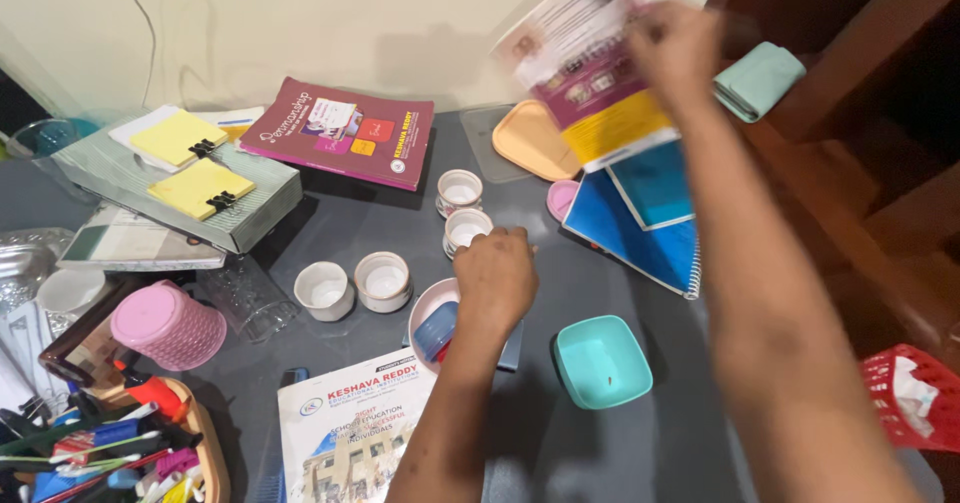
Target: The person organizes a cluttered desk by sorting papers, stacking them, and securing them with a binder clip. They then move various containers, cups, and stationery items into a green bag, clearing the workspace.
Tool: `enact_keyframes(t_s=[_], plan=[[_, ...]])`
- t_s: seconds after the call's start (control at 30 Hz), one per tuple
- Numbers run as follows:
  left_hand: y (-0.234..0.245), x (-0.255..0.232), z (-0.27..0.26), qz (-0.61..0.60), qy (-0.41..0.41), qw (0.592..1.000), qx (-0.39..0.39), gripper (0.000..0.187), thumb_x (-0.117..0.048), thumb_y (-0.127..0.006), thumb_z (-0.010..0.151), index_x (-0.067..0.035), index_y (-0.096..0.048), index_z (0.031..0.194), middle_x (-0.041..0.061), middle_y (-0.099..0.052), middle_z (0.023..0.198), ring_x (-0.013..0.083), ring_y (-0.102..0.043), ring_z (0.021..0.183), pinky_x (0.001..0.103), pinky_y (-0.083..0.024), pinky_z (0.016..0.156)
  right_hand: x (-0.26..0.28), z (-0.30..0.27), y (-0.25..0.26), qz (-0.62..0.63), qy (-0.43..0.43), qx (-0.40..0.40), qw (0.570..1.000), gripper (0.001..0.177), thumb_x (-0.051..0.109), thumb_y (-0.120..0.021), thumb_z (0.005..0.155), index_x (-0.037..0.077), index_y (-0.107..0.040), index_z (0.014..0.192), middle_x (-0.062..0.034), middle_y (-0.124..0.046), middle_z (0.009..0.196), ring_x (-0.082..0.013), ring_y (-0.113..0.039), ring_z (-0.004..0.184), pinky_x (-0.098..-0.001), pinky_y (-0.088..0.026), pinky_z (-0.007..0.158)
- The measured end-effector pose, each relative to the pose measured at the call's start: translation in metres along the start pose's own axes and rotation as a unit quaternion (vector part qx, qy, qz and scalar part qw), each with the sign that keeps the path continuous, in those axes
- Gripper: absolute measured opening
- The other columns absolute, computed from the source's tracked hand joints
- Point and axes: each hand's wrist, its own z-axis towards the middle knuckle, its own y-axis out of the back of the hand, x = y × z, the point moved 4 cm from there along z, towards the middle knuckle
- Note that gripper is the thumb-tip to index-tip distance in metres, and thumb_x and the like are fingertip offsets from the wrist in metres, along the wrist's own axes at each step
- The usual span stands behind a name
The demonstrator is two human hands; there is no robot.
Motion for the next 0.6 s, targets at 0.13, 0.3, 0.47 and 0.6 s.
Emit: enact_keyframes(t_s=[0.13,0.3,0.47,0.6], plan=[[-0.004,-0.004,0.0,-0.003,-0.004,1.0,0.01,0.023,-0.028,-0.069,0.089,-0.006,-0.074,0.094,0.014,-0.073,0.092,0.0353,-0.071,0.088,0.054,-0.052,0.076,0.006,0.003,0.081,-0.152,0.091,-0.055,0.983,0.01,0.001,-0.074,0.085,-0.003,-0.078,0.094,-0.0193,-0.074,0.101,-0.0338,-0.073,0.095,-0.0414,-0.058,0.091],[-0.008,-0.007,-0.003,0.003,-0.012,1.0,0.013,0.025,-0.031,-0.07,0.09,-0.007,-0.074,0.092,0.014,-0.073,0.09,0.0352,-0.071,0.087,0.054,-0.052,0.075,0.006,-0.043,0.057,-0.178,-0.054,0.089,0.979,0.015,0.015,-0.082,0.088,0.001,-0.079,0.092,-0.0215,-0.074,0.1,-0.0382,-0.07,0.09,-0.0469,-0.055,0.085],[-0.009,-0.002,0.0,0.019,-0.006,1.0,0.019,0.028,-0.034,-0.07,0.089,-0.007,-0.074,0.092,0.015,-0.074,0.09,0.0356,-0.071,0.085,0.053,-0.053,0.075,0.014,-0.1,-0.015,-0.09,-0.143,0.232,0.958,0.02,0.017,-0.081,0.08,0.002,-0.078,0.093,-0.0215,-0.071,0.101,-0.0395,-0.069,0.094,-0.0481,-0.055,0.085],[-0.008,0.007,0.003,0.027,0.013,0.999,0.028,0.029,-0.035,-0.07,0.089,-0.007,-0.074,0.092,0.015,-0.074,0.091,0.0362,-0.071,0.085,0.052,-0.054,0.076,0.027,-0.132,-0.082,-0.015,-0.162,0.345,0.924,0.04,0.022,-0.082,0.076,0.011,-0.077,0.114,-0.0188,-0.066,0.125,-0.036,-0.061,0.119,-0.0446,-0.048,0.102]])
